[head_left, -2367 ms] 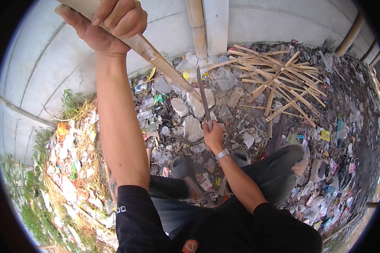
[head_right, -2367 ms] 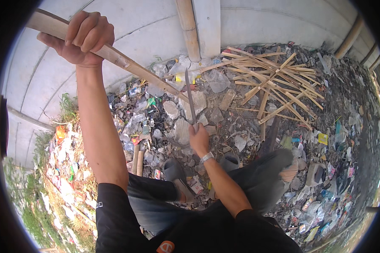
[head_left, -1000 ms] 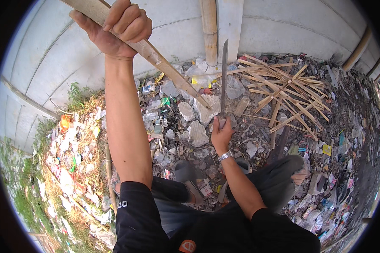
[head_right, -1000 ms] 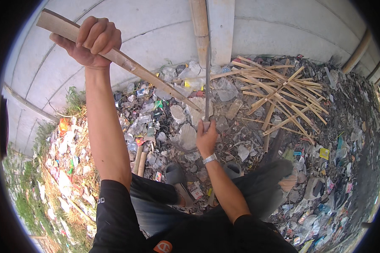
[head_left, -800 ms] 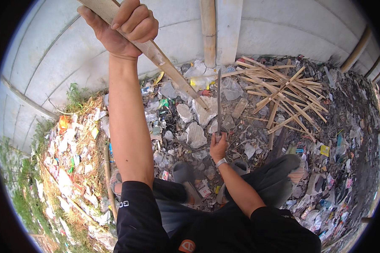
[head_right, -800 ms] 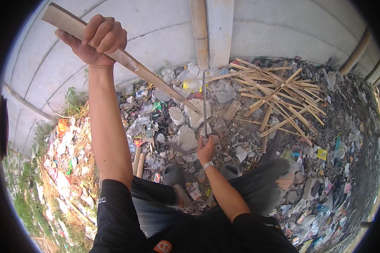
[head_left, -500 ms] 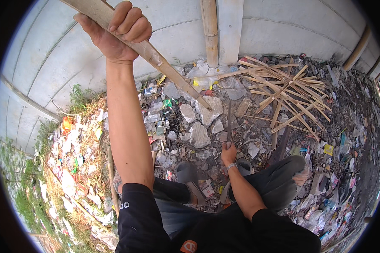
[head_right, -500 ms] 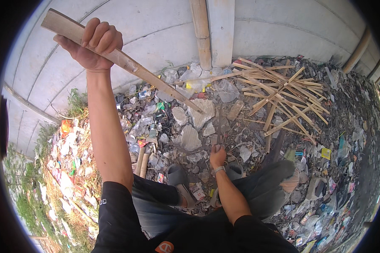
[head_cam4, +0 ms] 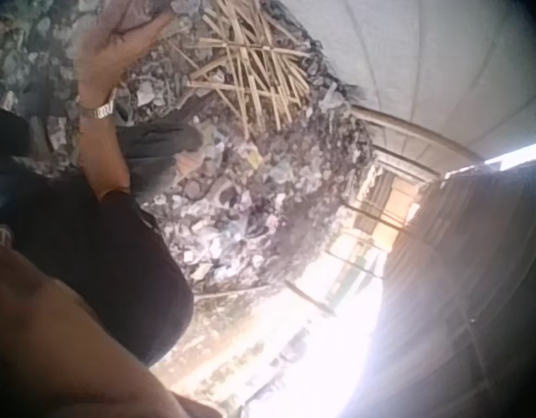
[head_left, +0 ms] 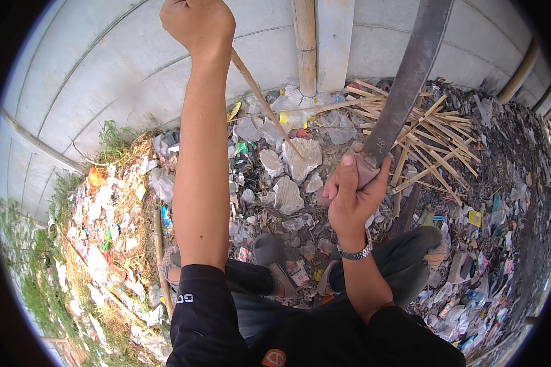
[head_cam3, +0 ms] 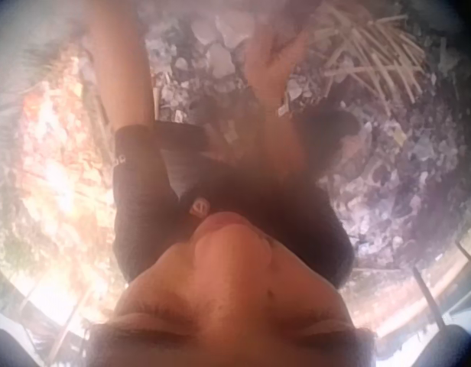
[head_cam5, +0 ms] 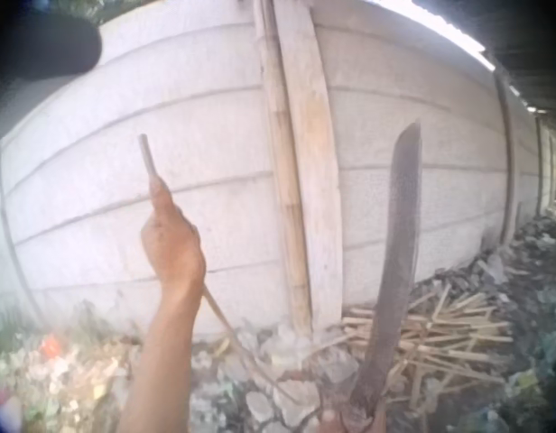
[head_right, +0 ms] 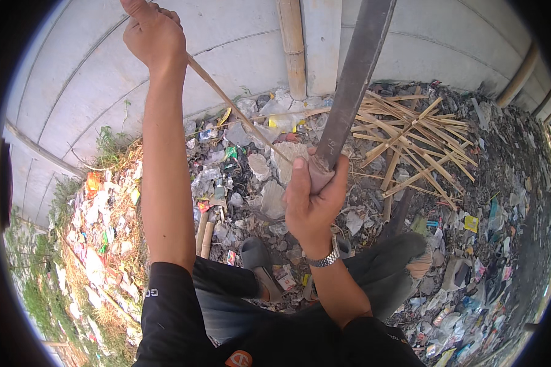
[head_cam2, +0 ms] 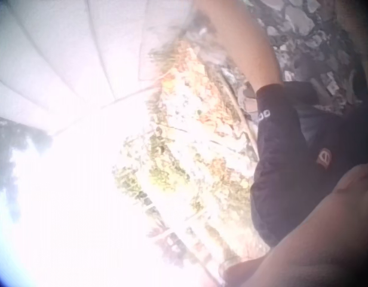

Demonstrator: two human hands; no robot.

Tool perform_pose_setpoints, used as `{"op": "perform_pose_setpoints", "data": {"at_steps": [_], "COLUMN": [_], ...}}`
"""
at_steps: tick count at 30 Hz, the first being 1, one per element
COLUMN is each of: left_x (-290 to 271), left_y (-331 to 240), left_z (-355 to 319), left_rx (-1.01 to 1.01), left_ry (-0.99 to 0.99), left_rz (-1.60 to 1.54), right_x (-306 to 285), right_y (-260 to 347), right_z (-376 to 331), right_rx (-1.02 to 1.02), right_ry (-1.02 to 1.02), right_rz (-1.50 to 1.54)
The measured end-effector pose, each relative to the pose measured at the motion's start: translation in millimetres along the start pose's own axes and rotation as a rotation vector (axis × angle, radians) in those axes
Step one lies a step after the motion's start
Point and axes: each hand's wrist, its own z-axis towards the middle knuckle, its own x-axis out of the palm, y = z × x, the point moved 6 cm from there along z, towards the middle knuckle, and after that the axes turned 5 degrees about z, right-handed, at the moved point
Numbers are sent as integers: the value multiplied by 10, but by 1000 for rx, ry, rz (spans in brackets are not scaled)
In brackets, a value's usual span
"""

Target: The person sits on a debris-covered ground and uses a machete to split bamboo poles into thin strips. They repeatedly position the bamboo vertically, strike it with the blade to split it, and then separate the resulting strips by hand.

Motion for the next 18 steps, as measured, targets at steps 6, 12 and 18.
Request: {"op": "perform_pose_setpoints", "data": {"at_steps": [6,12,18], "left_x": [174,40,-69], "left_y": [-221,-89,37], "left_z": [-116,11,123], "left_rx": [121,157,119], "left_ry": [-65,-78,-113], "left_rz": [137,151,154], "right_x": [-231,-742,220], "right_y": [-1115,-999,319], "right_z": [-447,168,253], "right_rx": [363,169,-83], "right_ry": [431,181,13], "right_rz": [-969,-707,-117]}}
